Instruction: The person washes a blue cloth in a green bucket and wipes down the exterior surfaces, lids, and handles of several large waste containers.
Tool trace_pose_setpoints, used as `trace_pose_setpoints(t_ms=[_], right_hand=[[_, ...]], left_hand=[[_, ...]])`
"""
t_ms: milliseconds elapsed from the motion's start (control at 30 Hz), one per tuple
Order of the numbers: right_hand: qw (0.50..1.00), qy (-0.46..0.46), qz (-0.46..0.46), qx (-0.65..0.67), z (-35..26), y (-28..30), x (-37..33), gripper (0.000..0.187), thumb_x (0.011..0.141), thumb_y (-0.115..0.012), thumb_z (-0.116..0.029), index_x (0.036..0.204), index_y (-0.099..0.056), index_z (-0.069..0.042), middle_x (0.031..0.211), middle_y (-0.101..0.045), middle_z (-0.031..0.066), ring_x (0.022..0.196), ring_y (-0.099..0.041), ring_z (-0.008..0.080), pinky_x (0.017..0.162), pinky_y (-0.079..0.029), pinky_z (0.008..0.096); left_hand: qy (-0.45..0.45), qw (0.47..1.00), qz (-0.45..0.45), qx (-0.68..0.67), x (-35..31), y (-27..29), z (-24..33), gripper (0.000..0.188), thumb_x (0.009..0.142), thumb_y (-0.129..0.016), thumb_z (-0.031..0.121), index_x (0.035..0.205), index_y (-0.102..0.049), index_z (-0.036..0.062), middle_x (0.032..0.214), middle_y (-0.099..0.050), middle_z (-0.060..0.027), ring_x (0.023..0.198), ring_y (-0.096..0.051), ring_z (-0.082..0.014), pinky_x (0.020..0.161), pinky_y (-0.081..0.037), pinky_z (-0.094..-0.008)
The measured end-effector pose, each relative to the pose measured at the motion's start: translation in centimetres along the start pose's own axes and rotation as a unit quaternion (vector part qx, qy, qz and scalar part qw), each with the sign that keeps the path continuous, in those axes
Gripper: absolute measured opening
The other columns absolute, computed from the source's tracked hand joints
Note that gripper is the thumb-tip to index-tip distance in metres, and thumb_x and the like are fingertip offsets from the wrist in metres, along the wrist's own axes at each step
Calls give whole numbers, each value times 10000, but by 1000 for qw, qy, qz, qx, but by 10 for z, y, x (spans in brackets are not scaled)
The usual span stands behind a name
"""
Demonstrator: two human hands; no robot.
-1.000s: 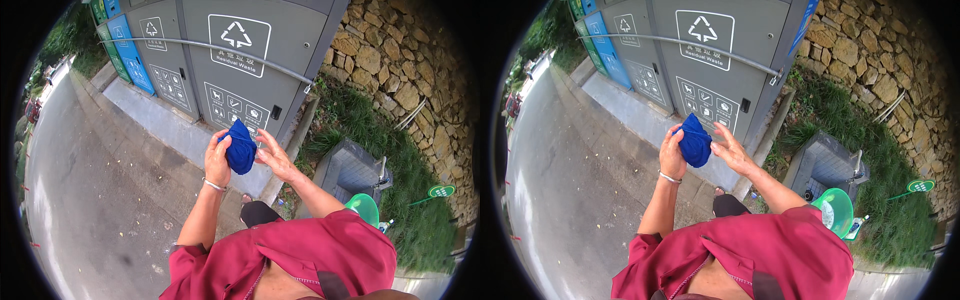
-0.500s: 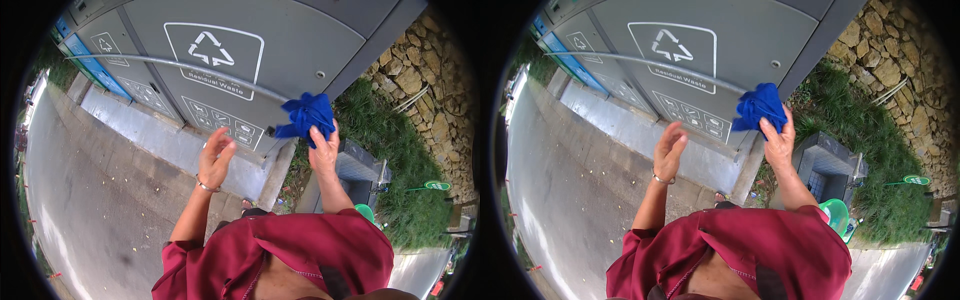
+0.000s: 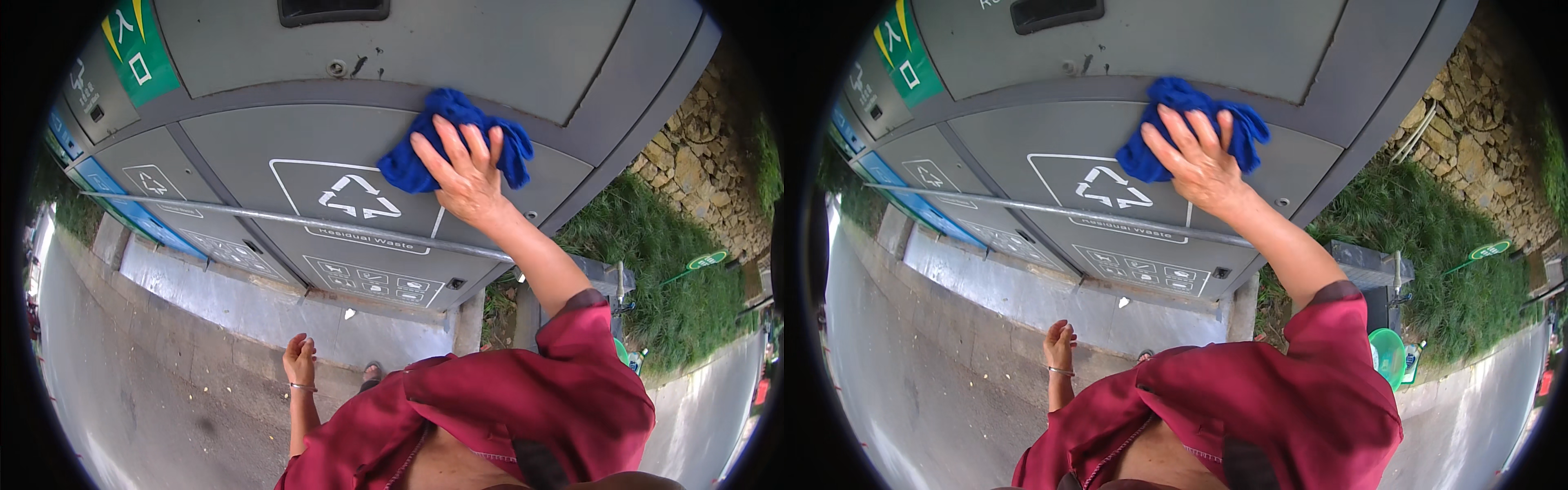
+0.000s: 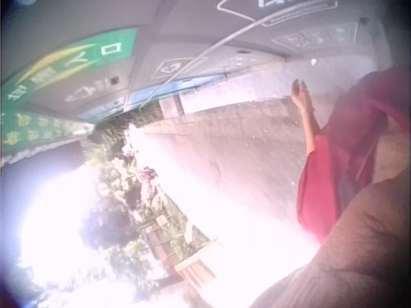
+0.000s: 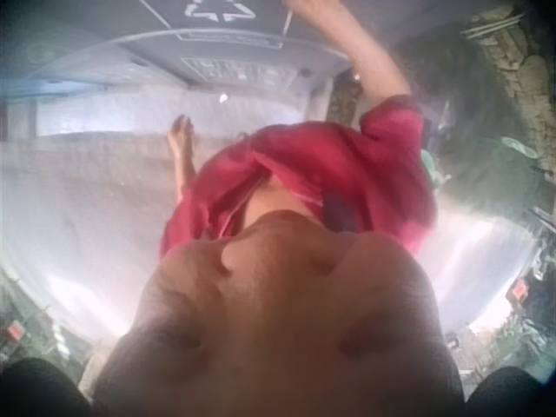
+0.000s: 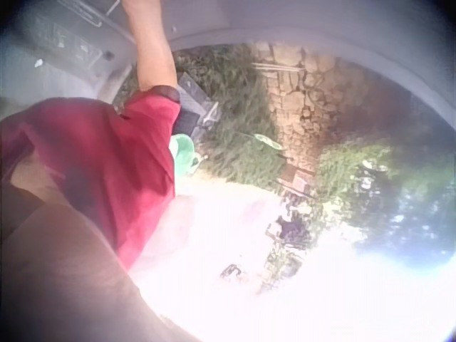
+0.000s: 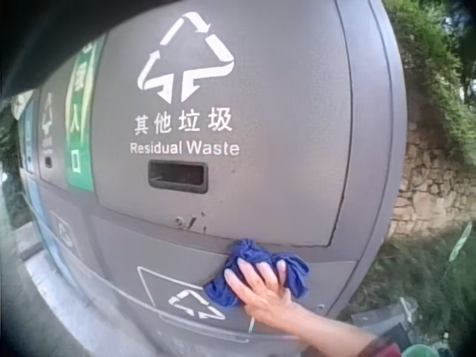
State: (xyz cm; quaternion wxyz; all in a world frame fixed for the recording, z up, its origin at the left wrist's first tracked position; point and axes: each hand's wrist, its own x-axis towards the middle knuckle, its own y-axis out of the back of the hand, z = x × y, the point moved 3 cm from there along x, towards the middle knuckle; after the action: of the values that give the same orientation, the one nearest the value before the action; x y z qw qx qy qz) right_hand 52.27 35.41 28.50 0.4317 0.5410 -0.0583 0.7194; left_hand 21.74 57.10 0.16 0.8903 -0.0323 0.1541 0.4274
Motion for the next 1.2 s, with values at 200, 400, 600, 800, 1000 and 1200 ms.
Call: trace_pose_setpoints(t_ms=[200, 400, 600, 800, 1000, 1200], right_hand=[[990, 39, 2, 135, -37, -23, 129, 656, 481, -752, -153, 1103, -544, -148, 1278, -439, 82, 1160, -382, 287, 1022, -202, 509], [997, -22, -20, 68, 9, 28, 101, 484, 501, -704, -62, 969, -585, -72, 1067, -537, 114, 1041, -496, 319, 940, -337, 464], [998, -68, -8, -13, 63, 78, 43, 567, 476, -624, 25, 1036, -583, -52, 1120, -523, 151, 1048, -465, 360, 994, -321, 490], [998, -54, 34, 18, 61, 76, 44, 579, 511, -587, 68, 1078, -584, -49, 1167, -527, 148, 1094, -445, 377, 984, -329, 473], [998, -10, 57, 21, 64, 75, 56, 519, 474, -594, 96, 970, -620, -53, 1082, -561, 152, 941, -488, 336, 851, -401, 426], [982, 133, 134, -4, 19, 17, 141, 222, 630, -571, -109, 848, -597, -142, 980, -527, 29, 831, -462, 236, 716, -368, 366]], left_hand=[[-24, 997, -80, -8, 66, -28, 37, 250, 824, -630, 152, 1041, -588, 36, 793, -594, -6, 671, -549, -85, 558, -445, -222], [-127, 985, -112, 42, 91, -38, 67, 280, 832, -623, 165, 1068, -584, 19, 884, -612, -32, 755, -568, -114, 622, -461, -246], [-509, 850, -32, 130, 60, -92, 294, 258, 854, -581, 114, 1090, -575, 10, 1009, -602, -128, 876, -572, -230, 724, -470, -313], [-827, 520, 22, 214, 5, -167, 480, 269, 887, -536, 178, 1127, -548, 60, 1091, -573, -102, 1053, -498, -295, 883, -416, -372], [-638, 614, -122, 448, 1, -194, 509, 513, 908, -396, 486, 907, -615, 23, 883, -573, -118, 916, -524, -282, 851, -417, -374], [-587, 646, -229, 430, -9, -173, 528, 758, 913, -148, 580, 1073, -614, 4, 1114, -574, -239, 1090, -506, -383, 949, -370, -390]])
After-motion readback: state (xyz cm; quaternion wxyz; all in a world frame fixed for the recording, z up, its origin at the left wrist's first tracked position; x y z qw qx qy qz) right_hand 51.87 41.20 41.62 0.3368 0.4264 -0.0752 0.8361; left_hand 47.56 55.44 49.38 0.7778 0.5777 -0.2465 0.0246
